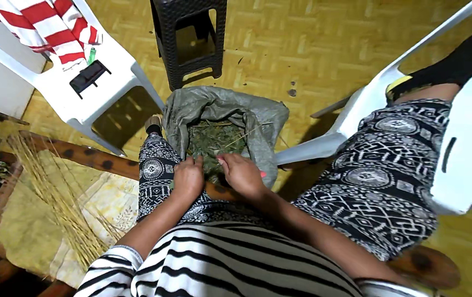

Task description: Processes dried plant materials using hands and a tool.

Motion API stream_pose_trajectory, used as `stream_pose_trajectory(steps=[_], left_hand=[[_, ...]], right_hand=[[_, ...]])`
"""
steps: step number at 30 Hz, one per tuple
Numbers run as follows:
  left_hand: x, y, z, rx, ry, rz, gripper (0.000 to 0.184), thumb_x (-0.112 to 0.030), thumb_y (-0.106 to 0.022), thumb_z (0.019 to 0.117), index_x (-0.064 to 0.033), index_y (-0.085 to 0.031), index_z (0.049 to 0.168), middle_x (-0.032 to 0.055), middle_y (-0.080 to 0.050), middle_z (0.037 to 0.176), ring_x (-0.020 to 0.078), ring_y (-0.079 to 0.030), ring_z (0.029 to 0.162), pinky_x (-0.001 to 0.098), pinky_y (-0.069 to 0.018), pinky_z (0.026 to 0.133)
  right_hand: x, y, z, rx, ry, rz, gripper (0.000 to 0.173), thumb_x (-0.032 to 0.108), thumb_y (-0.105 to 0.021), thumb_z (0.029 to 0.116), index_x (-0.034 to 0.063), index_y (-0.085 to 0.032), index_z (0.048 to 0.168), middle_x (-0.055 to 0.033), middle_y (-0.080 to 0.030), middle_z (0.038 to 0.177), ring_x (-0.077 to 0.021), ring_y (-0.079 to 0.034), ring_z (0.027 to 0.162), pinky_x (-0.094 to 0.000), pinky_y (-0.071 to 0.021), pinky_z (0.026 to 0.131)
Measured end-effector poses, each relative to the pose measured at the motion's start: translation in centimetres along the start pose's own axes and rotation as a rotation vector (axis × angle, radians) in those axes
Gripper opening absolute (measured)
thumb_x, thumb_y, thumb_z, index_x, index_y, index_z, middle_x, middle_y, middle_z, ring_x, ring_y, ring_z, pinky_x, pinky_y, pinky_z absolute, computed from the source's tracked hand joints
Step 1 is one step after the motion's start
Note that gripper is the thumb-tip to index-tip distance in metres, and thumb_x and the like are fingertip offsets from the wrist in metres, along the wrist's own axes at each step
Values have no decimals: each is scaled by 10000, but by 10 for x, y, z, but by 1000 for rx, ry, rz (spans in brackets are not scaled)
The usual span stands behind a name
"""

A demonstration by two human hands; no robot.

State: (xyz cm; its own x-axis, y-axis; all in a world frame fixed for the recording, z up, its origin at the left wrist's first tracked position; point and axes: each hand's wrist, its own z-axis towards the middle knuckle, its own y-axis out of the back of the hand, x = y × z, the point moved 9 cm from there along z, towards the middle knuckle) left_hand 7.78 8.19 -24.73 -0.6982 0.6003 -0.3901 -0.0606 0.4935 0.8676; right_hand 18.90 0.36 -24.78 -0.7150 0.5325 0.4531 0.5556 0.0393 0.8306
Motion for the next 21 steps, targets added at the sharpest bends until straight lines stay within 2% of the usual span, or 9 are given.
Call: stream_pose_trajectory(steps=[4,10,18,21], left_hand=[[1,-1,-1,2,-1,-15,336,-169,-572,1037,-50,-668,1336,246,-682,1093,422,-668,1043,581,-522,900],[2,0,-1,-9,-6,-10,339,-166,-582,1029,-40,-670,1331,243,-682,1076,415,-672,1023,574,-532,883],[3,0,-3,31,-3,-38,325,-165,-567,1035,-33,-677,1311,245,-681,1094,412,-670,1036,566,-526,916],[9,3,-6,38,9,-31,316,-162,-556,1036,-34,-689,1292,240,-690,1083,406,-678,1032,564,-535,908]], right_hand=[[-8,-4,3,36,-39,11,403,281,-434,1114,18,-630,1347,-244,-645,1310,-435,-619,1226,-623,-463,1032],[0,-3,-1,-2,28,47,362,254,-464,1104,31,-660,1310,-239,-685,1197,-433,-657,1147,-615,-507,969],[-12,-4,1,-19,-1,-37,372,265,-465,1103,25,-647,1322,-252,-666,1240,-453,-626,1191,-630,-468,999],[-34,2,6,-18,-85,-24,410,296,-431,1115,11,-632,1329,-273,-646,1271,-471,-609,1210,-651,-458,1002]])
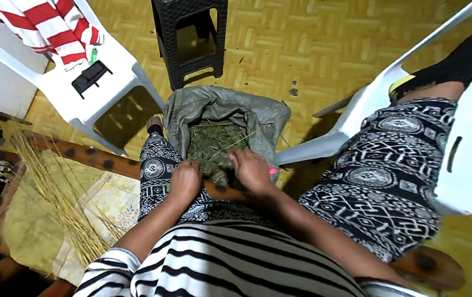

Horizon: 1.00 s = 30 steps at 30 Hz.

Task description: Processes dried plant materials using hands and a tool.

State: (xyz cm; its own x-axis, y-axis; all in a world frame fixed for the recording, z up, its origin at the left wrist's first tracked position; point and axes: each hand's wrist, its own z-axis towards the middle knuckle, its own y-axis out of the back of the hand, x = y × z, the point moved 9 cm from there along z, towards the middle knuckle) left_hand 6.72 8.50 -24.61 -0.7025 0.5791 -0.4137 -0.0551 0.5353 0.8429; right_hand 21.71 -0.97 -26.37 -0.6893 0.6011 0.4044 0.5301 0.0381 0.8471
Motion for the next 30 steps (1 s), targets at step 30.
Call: stream_pose_trajectory(steps=[30], left_hand=[[3,-18,6,322,181,-427,293,-164,-490,1090,22,-670,1227,223,-687,1078,330,-659,1022,522,-501,948]], right_hand=[[16,-3,-10,-103,139,91,353,249,-484,1095,40,-670,1309,-241,-688,1205,-454,-643,1157,-638,-478,972]])
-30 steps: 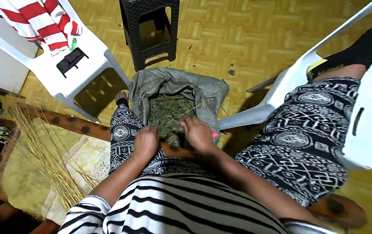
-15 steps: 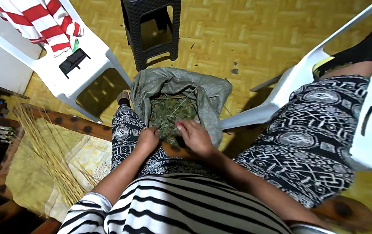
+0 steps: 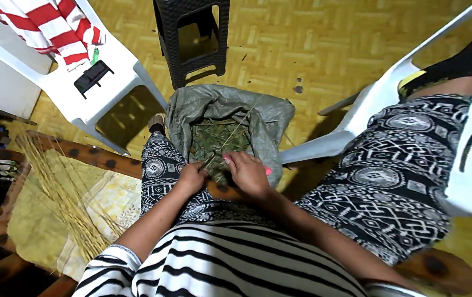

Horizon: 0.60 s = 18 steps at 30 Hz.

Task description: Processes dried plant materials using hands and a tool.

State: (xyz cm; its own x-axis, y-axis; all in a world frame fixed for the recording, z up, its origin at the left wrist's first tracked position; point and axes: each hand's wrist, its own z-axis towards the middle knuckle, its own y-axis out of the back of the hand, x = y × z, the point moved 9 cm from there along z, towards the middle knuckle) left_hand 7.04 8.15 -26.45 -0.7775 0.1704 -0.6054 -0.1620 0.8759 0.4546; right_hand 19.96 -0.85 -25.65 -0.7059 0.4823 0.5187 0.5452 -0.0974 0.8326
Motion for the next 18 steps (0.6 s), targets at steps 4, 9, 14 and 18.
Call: stream_pose_trajectory(steps=[4,9,14,18], left_hand=[[5,0,-2,6,29,27,292,-176,-478,1095,19,-661,1212,192,-698,1034,290,-677,960,484,-527,916],[11,-4,0,36,56,-44,289,-173,-462,1102,17,-633,1238,132,-701,975,181,-687,795,369,-581,801],[5,2,-3,6,40,42,282,-174,-478,1095,13,-654,1209,168,-706,1002,256,-690,864,447,-558,851],[8,4,-4,5,35,109,275,-172,-498,1085,27,-671,1162,210,-696,1041,330,-677,991,517,-517,935]], right_hand=[[-1,0,0,-20,3,-20,362,259,-480,1097,30,-672,1301,-248,-692,1181,-458,-650,1140,-635,-484,966],[-6,1,4,15,-41,-44,355,260,-487,1097,46,-662,1318,-241,-684,1193,-452,-639,1150,-633,-469,979],[-5,2,4,-8,-21,-60,341,240,-501,1089,52,-665,1321,-242,-690,1172,-456,-647,1131,-631,-479,963],[-30,8,10,37,-142,-52,400,296,-446,1111,32,-634,1345,-270,-649,1274,-484,-603,1209,-671,-444,998]])
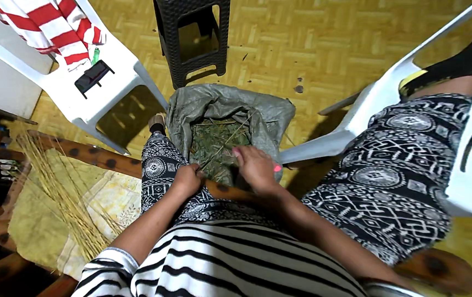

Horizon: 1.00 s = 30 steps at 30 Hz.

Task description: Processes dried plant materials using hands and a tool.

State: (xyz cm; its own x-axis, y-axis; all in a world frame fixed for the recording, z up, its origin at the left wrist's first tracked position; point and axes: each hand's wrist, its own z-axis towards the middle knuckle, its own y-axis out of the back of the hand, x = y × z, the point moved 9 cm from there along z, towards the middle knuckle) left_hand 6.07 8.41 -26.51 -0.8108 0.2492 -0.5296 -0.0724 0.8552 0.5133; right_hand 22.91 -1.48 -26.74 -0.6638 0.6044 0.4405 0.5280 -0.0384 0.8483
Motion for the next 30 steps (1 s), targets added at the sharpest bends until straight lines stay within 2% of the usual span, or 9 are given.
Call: stream_pose_trajectory(steps=[2,4,6,12,14,16,20,23,30], left_hand=[[5,0,-1,-3,10,-6,274,-173,-499,1083,26,-682,1130,193,-701,1026,307,-677,980,501,-518,930],[8,1,0,-6,25,-34,275,-175,-493,1087,21,-685,1107,168,-702,986,271,-674,930,473,-525,894],[6,0,3,-15,26,-67,281,-175,-494,1088,17,-692,1143,162,-713,981,256,-683,901,459,-539,878],[-9,4,5,-54,5,-34,302,-186,-496,1089,26,-706,1138,217,-703,1027,338,-677,983,537,-516,918],[-15,4,5,-61,-3,-14,299,-184,-505,1085,43,-701,1077,229,-693,1017,355,-670,992,547,-509,914],[-18,3,6,-64,-11,-8,299,-180,-505,1086,48,-690,1028,224,-685,988,351,-667,972,542,-510,896],[-18,1,7,-60,-14,-45,294,-172,-493,1089,25,-705,1141,208,-712,1038,324,-686,994,523,-521,934],[-17,1,7,-61,-23,-34,288,-173,-501,1088,30,-694,1155,220,-704,1050,339,-680,1007,533,-515,940],[-11,0,8,-57,-39,2,310,-197,-494,1093,31,-703,1066,212,-696,987,340,-674,956,533,-516,905]], right_hand=[[-13,6,4,1,-48,27,414,305,-436,1115,29,-619,1364,-269,-633,1303,-483,-591,1230,-676,-431,1014],[-7,5,1,6,-19,77,409,296,-437,1116,31,-618,1370,-263,-637,1296,-473,-601,1221,-665,-446,1014],[6,0,-5,23,35,152,395,269,-449,1112,25,-623,1369,-256,-644,1300,-465,-619,1208,-652,-473,1008],[49,-13,-24,124,262,236,374,246,-454,1103,26,-659,1325,-226,-680,1244,-409,-654,1174,-611,-501,997],[54,-15,-27,127,294,212,375,255,-451,1103,35,-667,1317,-217,-689,1238,-404,-660,1171,-613,-503,992],[54,-14,-26,103,290,173,372,254,-452,1103,41,-676,1310,-219,-695,1224,-413,-661,1168,-617,-498,995],[47,-12,-20,96,222,51,359,264,-454,1104,64,-673,1308,-223,-688,1213,-425,-644,1174,-616,-476,1005],[42,-14,-17,119,185,15,370,275,-448,1108,67,-654,1334,-221,-675,1254,-421,-622,1218,-614,-457,1029],[34,-11,-13,35,187,8,331,237,-494,1090,54,-687,1287,-232,-699,1169,-444,-649,1148,-630,-479,979]])
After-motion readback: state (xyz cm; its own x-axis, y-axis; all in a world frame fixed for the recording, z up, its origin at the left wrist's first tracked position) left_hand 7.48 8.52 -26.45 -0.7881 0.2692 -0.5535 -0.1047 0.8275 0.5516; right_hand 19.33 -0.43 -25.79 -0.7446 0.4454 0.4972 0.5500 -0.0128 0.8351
